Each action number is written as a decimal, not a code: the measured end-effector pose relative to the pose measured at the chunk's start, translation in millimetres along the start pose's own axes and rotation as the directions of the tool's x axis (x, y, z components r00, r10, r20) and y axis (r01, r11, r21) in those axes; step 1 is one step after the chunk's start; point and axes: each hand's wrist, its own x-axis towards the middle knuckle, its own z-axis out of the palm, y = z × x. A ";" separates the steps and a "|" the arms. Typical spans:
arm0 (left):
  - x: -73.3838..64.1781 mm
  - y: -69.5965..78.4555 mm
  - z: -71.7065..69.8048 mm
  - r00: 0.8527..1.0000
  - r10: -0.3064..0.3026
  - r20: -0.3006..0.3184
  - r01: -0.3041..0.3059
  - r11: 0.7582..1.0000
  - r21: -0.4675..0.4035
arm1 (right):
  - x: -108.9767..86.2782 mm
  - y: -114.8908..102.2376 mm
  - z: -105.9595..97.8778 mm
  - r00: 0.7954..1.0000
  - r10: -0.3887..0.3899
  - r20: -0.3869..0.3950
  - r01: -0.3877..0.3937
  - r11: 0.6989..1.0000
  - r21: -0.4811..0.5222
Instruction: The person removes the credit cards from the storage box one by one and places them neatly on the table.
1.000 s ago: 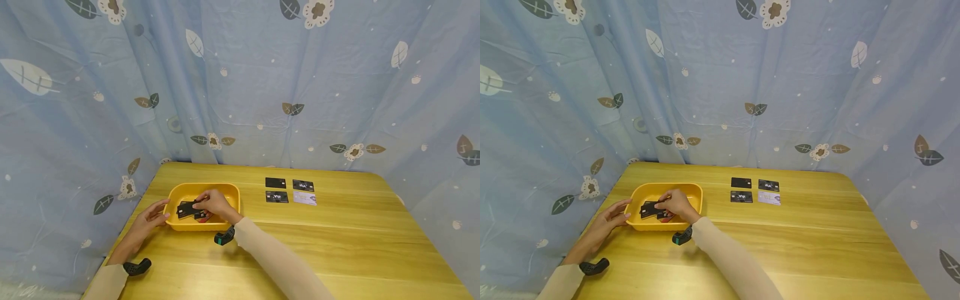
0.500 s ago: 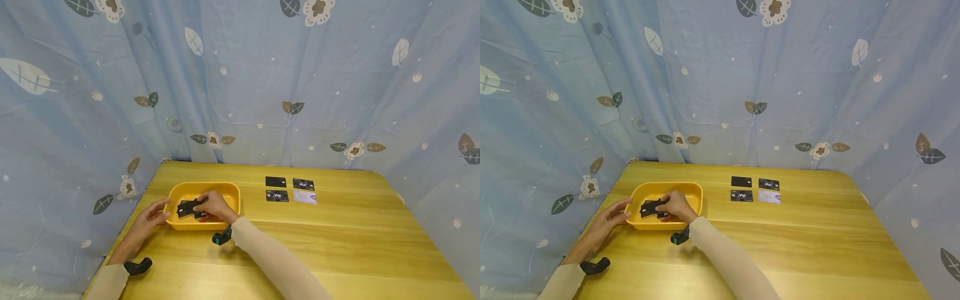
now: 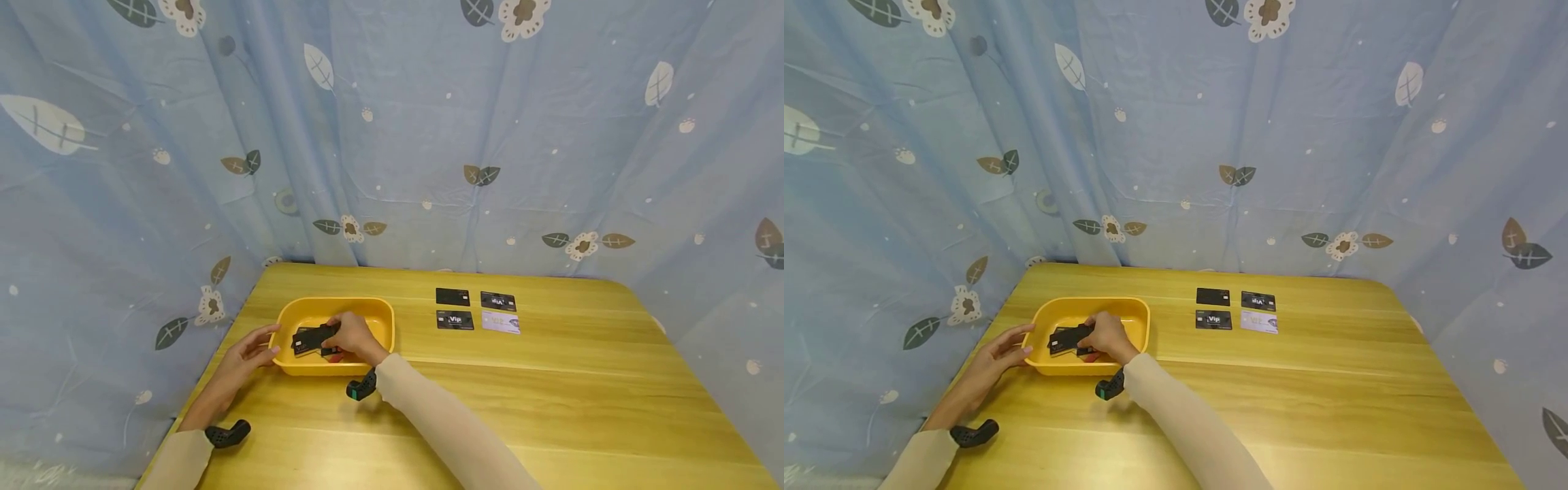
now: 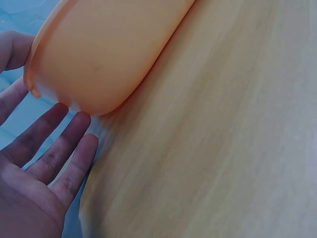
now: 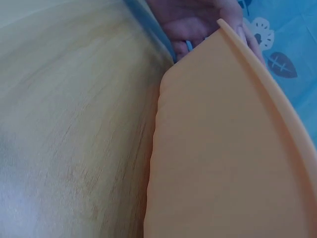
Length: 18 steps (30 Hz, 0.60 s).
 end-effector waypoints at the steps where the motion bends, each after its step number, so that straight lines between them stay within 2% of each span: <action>1: 0.0 -0.1 -0.2 1.000 -0.003 0.000 0.003 1.000 -0.002 | 0.1 0.0 -0.3 1.000 0.000 0.001 0.000 1.000 -0.015; 4: -0.1 -0.3 -0.2 1.000 -0.009 -0.003 0.009 1.000 -0.004 | 0.8 0.0 -1.0 1.000 0.003 0.000 -0.003 0.999 -0.054; 15: -0.6 0.2 -0.7 1.000 0.003 0.010 -0.003 1.000 -0.024 | 2.6 2.4 -2.1 1.000 0.007 0.001 -0.007 0.999 -0.053; 18: -1.6 0.9 -0.6 1.000 0.004 0.010 -0.004 1.000 -0.024 | 2.7 1.8 -2.5 0.999 0.021 0.026 -0.020 0.998 -0.053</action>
